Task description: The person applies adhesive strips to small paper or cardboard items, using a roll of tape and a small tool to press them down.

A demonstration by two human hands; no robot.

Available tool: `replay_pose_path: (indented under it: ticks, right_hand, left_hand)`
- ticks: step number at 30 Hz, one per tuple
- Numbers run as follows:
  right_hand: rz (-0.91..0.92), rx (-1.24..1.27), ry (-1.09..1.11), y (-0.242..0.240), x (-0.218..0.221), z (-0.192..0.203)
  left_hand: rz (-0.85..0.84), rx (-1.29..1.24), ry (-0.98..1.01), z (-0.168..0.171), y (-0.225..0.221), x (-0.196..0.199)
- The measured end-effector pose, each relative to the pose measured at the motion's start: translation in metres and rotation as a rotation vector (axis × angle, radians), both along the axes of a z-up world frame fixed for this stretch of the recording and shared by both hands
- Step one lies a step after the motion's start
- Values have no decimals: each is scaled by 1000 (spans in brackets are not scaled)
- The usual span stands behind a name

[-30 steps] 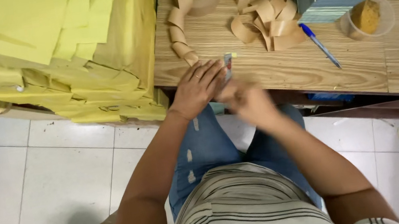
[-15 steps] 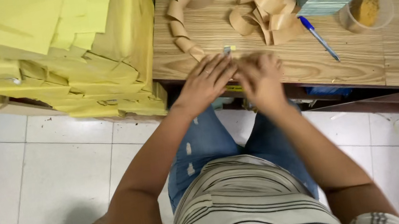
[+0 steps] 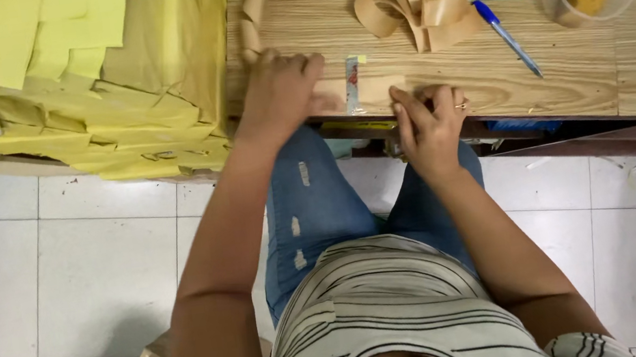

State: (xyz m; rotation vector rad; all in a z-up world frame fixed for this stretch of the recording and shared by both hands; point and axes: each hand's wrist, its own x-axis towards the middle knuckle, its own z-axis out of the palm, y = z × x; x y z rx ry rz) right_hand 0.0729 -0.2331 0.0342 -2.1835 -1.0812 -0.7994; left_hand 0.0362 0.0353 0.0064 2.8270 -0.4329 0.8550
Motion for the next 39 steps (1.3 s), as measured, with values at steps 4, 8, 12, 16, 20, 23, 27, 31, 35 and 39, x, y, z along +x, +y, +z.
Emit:
replay_pose_path:
  ticks: [4,8,12,16,20,23,27,31,35,39]
  right_hand:
    - [-9,28,10,0,2,0]
    - [-1,82,29,-5,-1,5]
    - [-37,98,46,-10,1,4]
    - [25,131,60,-11,3,3]
    - [40,124,60,-8,2,9]
    - [27,108,60,-9,1,9]
    - [25,94,56,-9,2,8]
    - [27,99,57,-8,0,11]
    - [34,115,50,-8,0,11]
    - [49,138,122,-7,4,10]
  left_hand:
    - [144,31,322,-4,16,17]
    - [235,180,207,5,0,4]
    - [-118,105,-150,-6,-25,-20]
    - [-118,89,-122,-11,-26,-34]
    - [-75,170,-222,-1,-26,-34]
    - [-67,185,-264,9,-30,-35]
    - [-32,205,-299,15,-32,-35]
    - [-17,214,-318,17,-33,-35]
    - [-2,212,-328,16,-34,-35]
    - [-7,190,-325,17,-34,-35]
